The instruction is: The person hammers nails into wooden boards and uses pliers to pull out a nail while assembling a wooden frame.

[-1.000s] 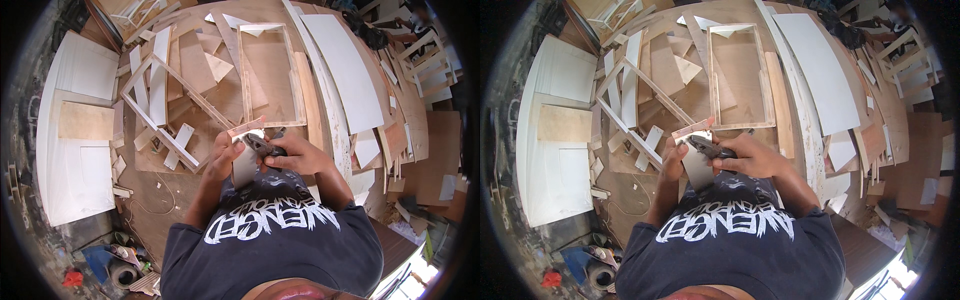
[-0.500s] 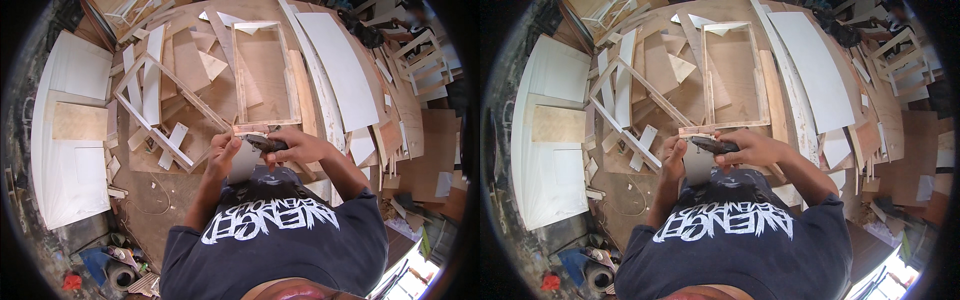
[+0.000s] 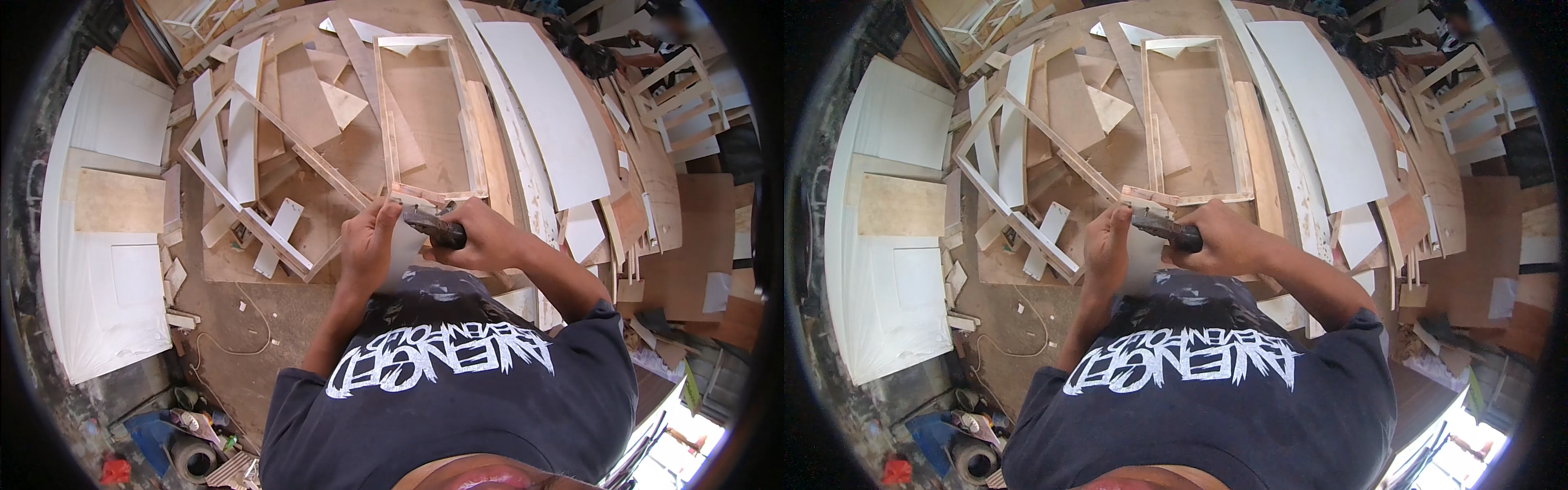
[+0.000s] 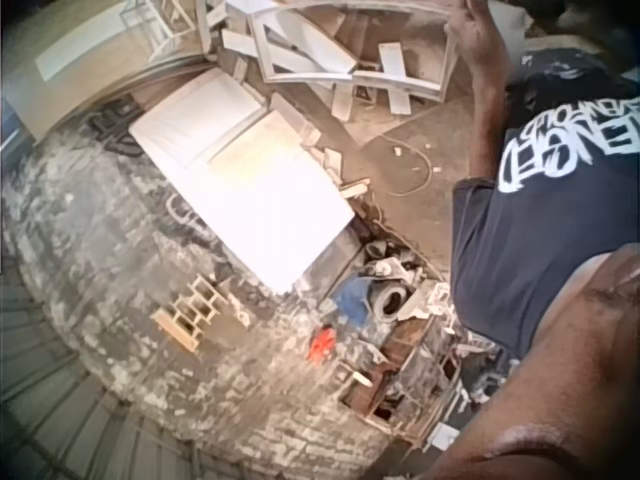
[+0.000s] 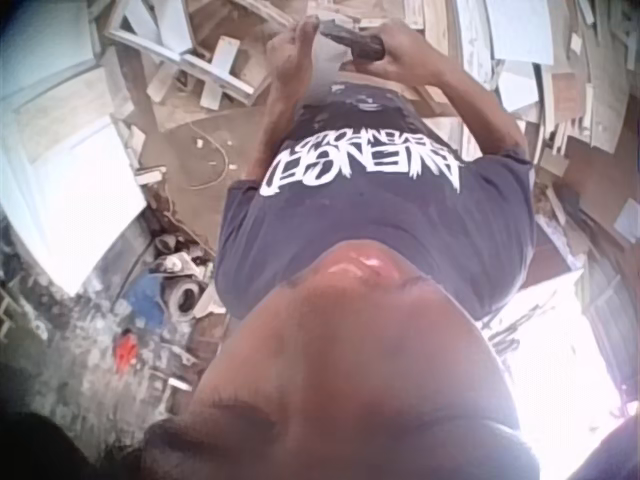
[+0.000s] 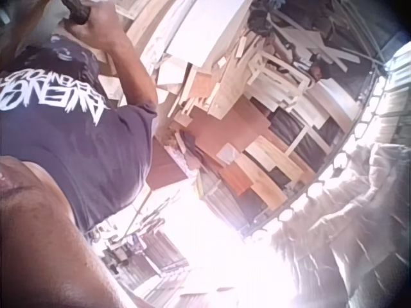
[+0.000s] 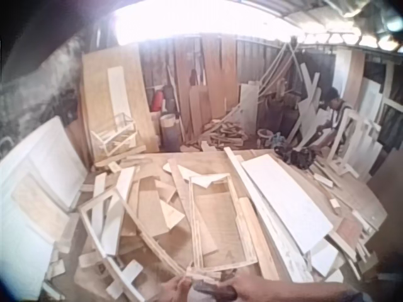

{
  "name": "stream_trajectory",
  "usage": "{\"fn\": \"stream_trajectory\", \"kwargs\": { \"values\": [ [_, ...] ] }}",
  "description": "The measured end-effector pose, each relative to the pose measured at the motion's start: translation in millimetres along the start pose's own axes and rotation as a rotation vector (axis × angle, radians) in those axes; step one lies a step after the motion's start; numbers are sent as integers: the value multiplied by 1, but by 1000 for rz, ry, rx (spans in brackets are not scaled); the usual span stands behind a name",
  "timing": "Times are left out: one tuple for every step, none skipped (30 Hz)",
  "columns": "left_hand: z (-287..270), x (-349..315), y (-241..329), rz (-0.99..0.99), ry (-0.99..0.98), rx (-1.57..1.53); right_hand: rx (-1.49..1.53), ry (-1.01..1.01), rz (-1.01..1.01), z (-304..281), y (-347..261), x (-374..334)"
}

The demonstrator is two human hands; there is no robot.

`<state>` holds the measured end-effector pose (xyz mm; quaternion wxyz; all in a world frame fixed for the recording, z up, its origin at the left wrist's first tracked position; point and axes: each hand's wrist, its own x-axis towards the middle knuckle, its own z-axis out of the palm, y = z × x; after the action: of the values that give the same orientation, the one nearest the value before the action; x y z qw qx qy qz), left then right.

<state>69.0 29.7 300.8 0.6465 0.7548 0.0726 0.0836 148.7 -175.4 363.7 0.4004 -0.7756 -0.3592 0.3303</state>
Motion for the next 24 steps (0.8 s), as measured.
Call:
{"fn": "stream_trajectory", "kwargs": {
  "values": [
    [0,-1,-2,2,4,-1,-47,13,23,0,-2,2],
    [1,-2,-6,9,44,26,-50,11,20,1,-4,3],
    [1,-2,-8,16,84,52,-48,9,-4,3,-6,3],
    [-1,-1,-6,18,82,51,-43,9,-24,5,-8,3],
    [-3,0,-3,62,67,92,-44,11,-22,7,-8,4],
    [-5,2,-2,107,51,134,-10,21,-36,10,-6,5],
    [-8,3,-4,104,53,134,26,26,-51,15,-4,7],
    [-12,6,-8,121,23,193,27,22,-50,19,-1,8],
    [-14,8,-11,137,-6,252,34,40,-46,23,3,9],
    [-16,9,-10,136,-5,252,39,61,-43,26,5,11],
    [-18,11,-7,137,-22,270,39,59,-44,26,4,13],
    [-19,12,-6,137,-39,288,29,66,-55,26,3,15],
    [-20,13,-7,134,-39,290,22,72,-65,27,3,17],
    [-19,14,-9,131,-30,243,25,70,-64,27,5,18],
    [-19,15,-10,129,-22,196,12,66,-87,27,8,20],
    [-18,16,-9,128,-22,199,0,64,-112,27,12,23],
    [-17,18,-7,130,-6,196,3,65,-113,27,15,25],
    [-16,20,-6,131,9,193,16,72,-100,27,19,27],
    [-17,21,-14,128,11,199,30,76,-88,29,22,29],
    [-16,24,-28,86,20,215,29,75,-94,29,26,32],
    [-16,25,-39,44,28,231,-7,89,-141,30,31,35],
    [-14,28,-40,49,22,231,-42,109,-180,29,38,36],
    [-13,29,-40,44,36,250,-43,117,-179,29,44,38],
    [-11,31,-41,39,49,269,-84,124,-207,28,51,40]
  ]
}}
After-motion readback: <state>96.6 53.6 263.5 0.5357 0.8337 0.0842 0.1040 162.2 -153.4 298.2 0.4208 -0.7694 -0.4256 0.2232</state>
